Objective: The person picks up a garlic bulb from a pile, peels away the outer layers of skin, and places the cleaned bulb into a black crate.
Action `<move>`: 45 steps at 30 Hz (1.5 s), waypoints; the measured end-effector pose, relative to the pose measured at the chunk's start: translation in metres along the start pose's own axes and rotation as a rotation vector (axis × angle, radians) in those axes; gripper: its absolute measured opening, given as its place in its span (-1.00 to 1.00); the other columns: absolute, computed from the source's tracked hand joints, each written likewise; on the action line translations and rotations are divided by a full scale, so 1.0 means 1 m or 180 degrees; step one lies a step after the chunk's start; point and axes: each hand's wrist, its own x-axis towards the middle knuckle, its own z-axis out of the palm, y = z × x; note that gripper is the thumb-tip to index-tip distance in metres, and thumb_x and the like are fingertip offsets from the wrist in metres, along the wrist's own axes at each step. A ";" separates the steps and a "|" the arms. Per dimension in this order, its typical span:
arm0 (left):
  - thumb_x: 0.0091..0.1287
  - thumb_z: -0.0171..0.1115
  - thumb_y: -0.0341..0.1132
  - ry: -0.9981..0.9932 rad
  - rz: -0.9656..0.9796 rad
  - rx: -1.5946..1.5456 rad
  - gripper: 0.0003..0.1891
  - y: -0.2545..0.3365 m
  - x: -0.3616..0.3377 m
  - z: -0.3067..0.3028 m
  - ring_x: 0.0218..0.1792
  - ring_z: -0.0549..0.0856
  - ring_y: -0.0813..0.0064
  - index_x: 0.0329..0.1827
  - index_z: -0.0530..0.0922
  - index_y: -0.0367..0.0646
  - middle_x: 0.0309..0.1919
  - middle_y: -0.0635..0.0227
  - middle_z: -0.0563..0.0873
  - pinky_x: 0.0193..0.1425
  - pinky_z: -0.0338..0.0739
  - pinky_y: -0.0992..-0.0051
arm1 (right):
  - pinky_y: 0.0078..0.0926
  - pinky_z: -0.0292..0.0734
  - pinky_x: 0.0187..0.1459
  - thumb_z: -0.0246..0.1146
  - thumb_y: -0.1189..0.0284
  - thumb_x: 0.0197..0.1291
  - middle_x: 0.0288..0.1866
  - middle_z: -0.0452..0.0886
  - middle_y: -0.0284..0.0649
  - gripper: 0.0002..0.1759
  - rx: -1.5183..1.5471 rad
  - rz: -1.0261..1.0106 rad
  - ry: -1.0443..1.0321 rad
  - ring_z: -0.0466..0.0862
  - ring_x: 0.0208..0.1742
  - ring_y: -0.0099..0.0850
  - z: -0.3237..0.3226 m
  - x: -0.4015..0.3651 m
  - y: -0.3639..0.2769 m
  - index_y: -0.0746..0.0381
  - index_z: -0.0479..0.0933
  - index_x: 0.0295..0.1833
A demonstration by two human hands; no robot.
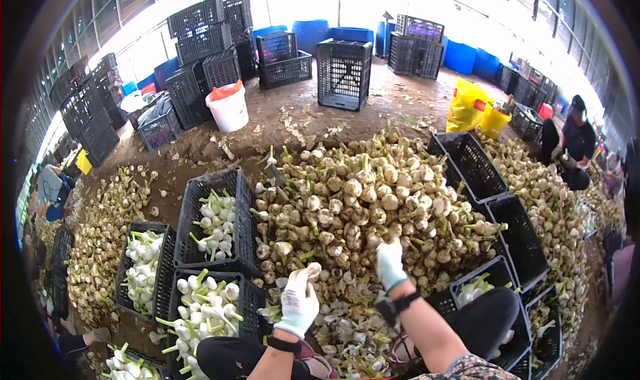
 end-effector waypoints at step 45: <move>0.40 0.18 -0.58 -0.0309 -0.1099 -0.4376 -0.51 0.074 -0.072 0.008 0.28 0.57 0.32 0.38 0.34 -0.15 0.30 0.22 0.53 0.31 0.55 0.35 | -0.54 0.42 0.23 0.24 0.63 0.23 0.07 0.68 -0.26 -0.63 -0.0477 -0.1115 -0.2606 0.59 0.10 -0.50 -0.051 -0.189 -0.076 0.33 0.53 0.17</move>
